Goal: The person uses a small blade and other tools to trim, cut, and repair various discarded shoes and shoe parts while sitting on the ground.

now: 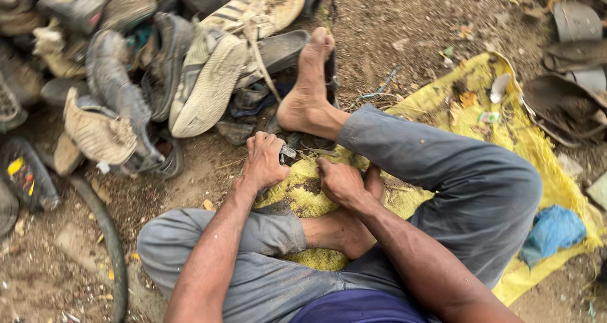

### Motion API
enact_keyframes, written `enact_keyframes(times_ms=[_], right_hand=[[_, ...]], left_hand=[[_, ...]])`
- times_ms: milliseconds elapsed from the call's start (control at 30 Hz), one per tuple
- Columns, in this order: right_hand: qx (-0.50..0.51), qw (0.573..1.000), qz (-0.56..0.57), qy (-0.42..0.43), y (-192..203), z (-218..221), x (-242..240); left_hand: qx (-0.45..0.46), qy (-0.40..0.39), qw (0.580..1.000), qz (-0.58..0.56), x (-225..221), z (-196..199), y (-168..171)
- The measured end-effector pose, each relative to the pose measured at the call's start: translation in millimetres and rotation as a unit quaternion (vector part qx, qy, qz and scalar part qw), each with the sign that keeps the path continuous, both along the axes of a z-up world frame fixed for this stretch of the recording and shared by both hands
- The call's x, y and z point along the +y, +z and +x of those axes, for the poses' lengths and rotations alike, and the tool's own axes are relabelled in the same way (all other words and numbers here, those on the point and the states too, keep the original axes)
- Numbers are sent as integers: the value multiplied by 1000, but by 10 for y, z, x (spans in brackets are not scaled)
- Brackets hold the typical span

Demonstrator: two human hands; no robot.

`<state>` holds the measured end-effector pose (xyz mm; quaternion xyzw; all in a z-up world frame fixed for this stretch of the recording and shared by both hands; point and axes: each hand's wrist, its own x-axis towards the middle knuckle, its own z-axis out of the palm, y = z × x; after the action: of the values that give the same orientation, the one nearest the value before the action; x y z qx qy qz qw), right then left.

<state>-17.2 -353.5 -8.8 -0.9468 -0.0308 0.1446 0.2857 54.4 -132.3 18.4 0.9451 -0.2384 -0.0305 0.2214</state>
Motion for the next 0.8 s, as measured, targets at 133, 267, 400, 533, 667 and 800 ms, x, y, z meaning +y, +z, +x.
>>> enact_keyframes(times_ms=[133, 267, 400, 533, 667, 800], right_hand=[[57, 998, -7, 21, -62, 24, -18], [-3, 998, -27, 58, -45, 45, -70], [-16, 999, -34, 34, 306, -3, -97], [49, 999, 3, -7, 500, 68, -104], [68, 993, 98, -26, 283, 93, -67], [52, 993, 104, -22, 33, 71, -25]], left_hand=[[64, 51, 992, 92, -344, 46, 154], [8, 119, 989, 90, -417, 7, -126], [-22, 93, 995, 42, -167, -11, -408], [-59, 81, 993, -65, -74, 41, -441], [-49, 61, 995, -69, -85, -19, -399], [-47, 52, 996, -50, -102, 14, -344]])
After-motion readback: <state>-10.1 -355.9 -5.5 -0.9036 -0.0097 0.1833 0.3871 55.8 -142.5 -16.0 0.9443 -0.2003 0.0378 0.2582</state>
